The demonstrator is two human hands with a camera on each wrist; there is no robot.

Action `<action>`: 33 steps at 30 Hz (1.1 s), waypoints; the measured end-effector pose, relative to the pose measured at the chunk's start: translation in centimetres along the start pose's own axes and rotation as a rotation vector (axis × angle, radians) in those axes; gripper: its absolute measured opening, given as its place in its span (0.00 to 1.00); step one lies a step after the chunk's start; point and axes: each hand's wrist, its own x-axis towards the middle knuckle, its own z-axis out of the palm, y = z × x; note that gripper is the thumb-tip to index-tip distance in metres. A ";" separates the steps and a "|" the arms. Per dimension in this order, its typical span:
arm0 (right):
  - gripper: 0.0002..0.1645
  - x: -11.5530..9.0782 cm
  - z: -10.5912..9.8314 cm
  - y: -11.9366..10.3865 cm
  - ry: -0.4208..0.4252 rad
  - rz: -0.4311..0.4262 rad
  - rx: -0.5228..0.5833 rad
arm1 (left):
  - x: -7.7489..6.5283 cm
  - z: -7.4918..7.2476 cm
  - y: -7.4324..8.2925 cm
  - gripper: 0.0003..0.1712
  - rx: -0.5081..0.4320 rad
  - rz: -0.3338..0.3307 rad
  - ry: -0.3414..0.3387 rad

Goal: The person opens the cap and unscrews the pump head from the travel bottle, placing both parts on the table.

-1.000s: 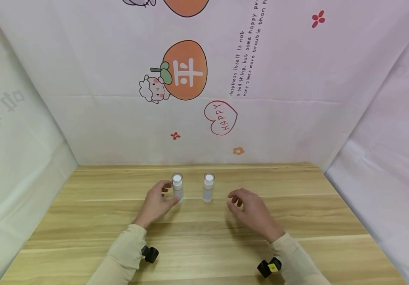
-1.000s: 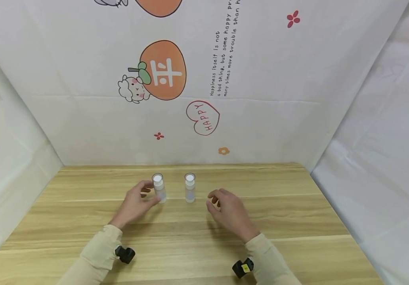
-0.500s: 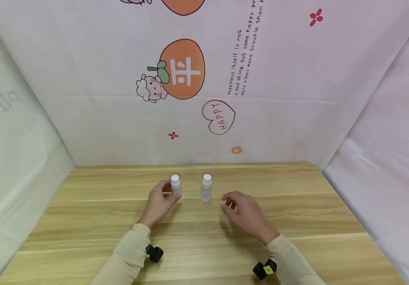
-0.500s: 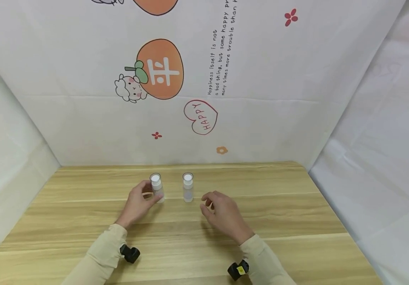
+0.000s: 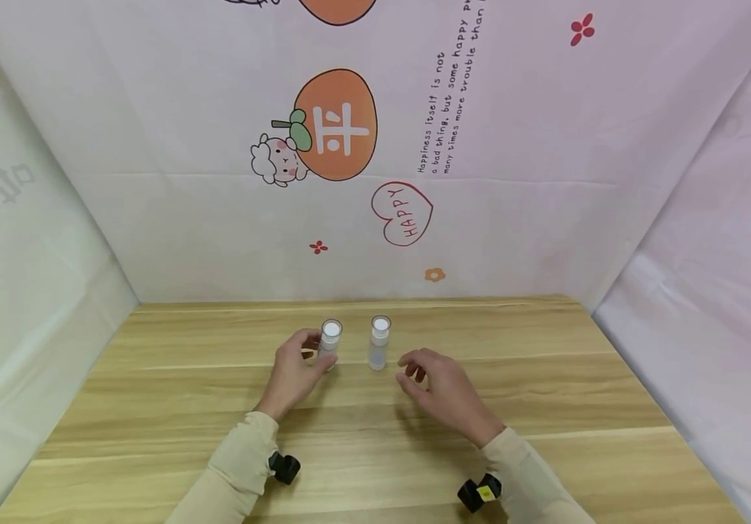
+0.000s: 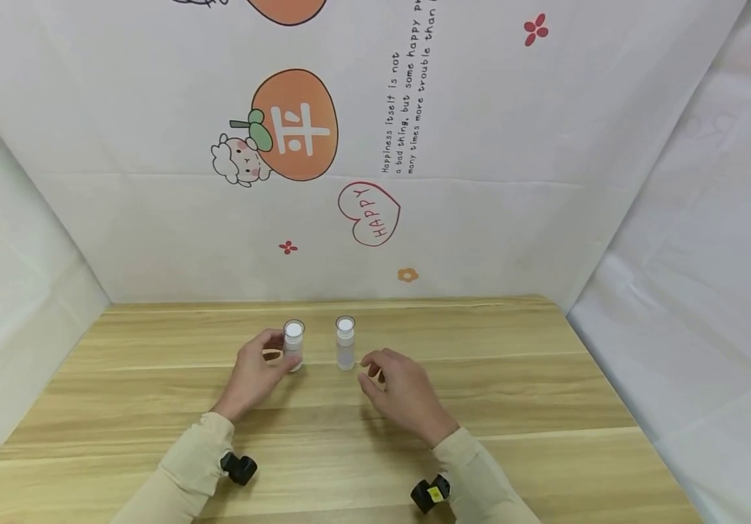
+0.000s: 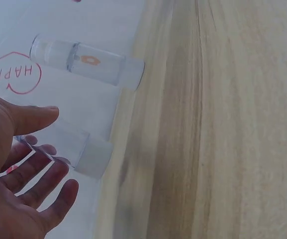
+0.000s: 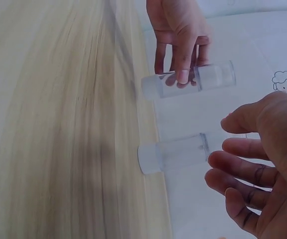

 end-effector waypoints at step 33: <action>0.33 1.0 0.1 -2.0 -0.126 0.057 0.284 | -2.5 1.3 3.5 0.24 0.546 0.596 0.016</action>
